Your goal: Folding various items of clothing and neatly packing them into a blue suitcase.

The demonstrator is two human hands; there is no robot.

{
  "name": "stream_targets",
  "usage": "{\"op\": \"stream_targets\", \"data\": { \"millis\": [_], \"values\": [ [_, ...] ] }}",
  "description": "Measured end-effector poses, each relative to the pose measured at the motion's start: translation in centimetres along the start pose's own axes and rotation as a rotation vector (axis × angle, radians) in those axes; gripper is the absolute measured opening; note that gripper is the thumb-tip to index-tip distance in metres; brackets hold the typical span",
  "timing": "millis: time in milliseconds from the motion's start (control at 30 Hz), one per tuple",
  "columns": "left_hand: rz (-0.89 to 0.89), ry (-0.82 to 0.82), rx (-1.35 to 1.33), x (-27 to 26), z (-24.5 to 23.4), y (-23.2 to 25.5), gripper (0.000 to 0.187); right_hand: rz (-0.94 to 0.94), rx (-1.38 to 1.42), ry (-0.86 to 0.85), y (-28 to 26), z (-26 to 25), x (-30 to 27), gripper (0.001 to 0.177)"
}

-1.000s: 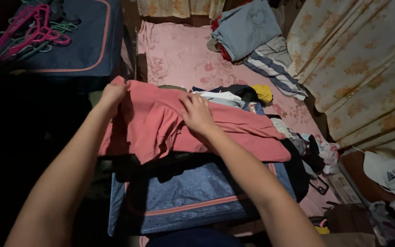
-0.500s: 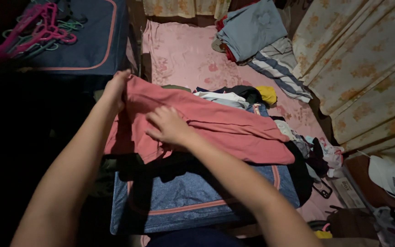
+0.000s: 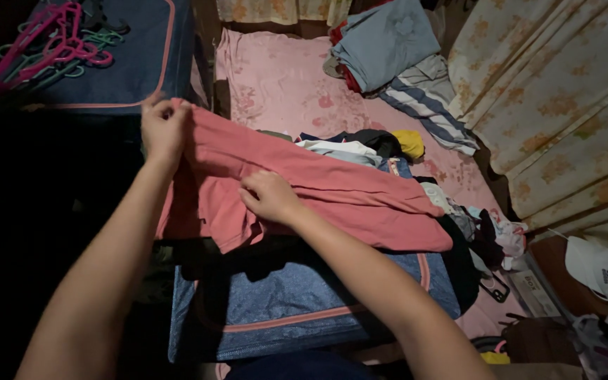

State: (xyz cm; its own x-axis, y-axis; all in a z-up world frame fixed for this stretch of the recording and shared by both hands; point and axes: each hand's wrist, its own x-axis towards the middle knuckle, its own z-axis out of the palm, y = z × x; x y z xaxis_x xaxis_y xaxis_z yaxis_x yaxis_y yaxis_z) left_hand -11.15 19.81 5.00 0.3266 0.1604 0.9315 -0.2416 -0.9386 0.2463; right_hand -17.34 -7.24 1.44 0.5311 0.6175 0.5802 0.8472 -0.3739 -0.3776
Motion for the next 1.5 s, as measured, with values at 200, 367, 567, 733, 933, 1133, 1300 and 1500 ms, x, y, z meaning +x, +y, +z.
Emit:
{"op": "stream_targets", "data": {
  "millis": [200,367,567,733,933,1133,1300,1500],
  "values": [
    [-0.922,-0.384,-0.568,-0.3,0.7,-0.4,0.035,0.159,0.017,0.124,0.8,-0.4,-0.7,0.022],
    [-0.176,-0.213,0.232,-0.6,0.1,1.8,0.038,0.424,-0.011,0.279,2.5,-1.5,-1.3,0.032],
    [-0.201,-0.773,0.266,-1.5,-1.0,3.6,0.041,0.79,0.04,-0.149,1.4,-3.0,-1.9,0.061],
    [-0.3,-0.823,0.162,-2.3,-1.4,3.9,0.045,0.897,0.318,-0.296,1.8,-1.6,-3.0,0.042],
    [-0.34,-0.641,-0.046,-0.5,-3.6,5.8,0.035,1.115,0.672,-0.142,3.3,-0.9,-4.3,0.019],
    [-0.295,-0.558,-0.018,-0.7,-3.8,7.2,0.044,1.109,1.053,0.184,2.4,-0.7,-4.8,0.01],
    [-0.242,-0.452,0.02,-1.0,-4.2,7.2,0.046,1.397,1.237,0.148,2.2,0.7,-5.2,0.012],
    [-0.319,-0.486,0.076,-1.3,-3.9,6.5,0.043,1.262,1.531,0.18,0.1,-2.9,-1.5,0.005]
  ]
}}
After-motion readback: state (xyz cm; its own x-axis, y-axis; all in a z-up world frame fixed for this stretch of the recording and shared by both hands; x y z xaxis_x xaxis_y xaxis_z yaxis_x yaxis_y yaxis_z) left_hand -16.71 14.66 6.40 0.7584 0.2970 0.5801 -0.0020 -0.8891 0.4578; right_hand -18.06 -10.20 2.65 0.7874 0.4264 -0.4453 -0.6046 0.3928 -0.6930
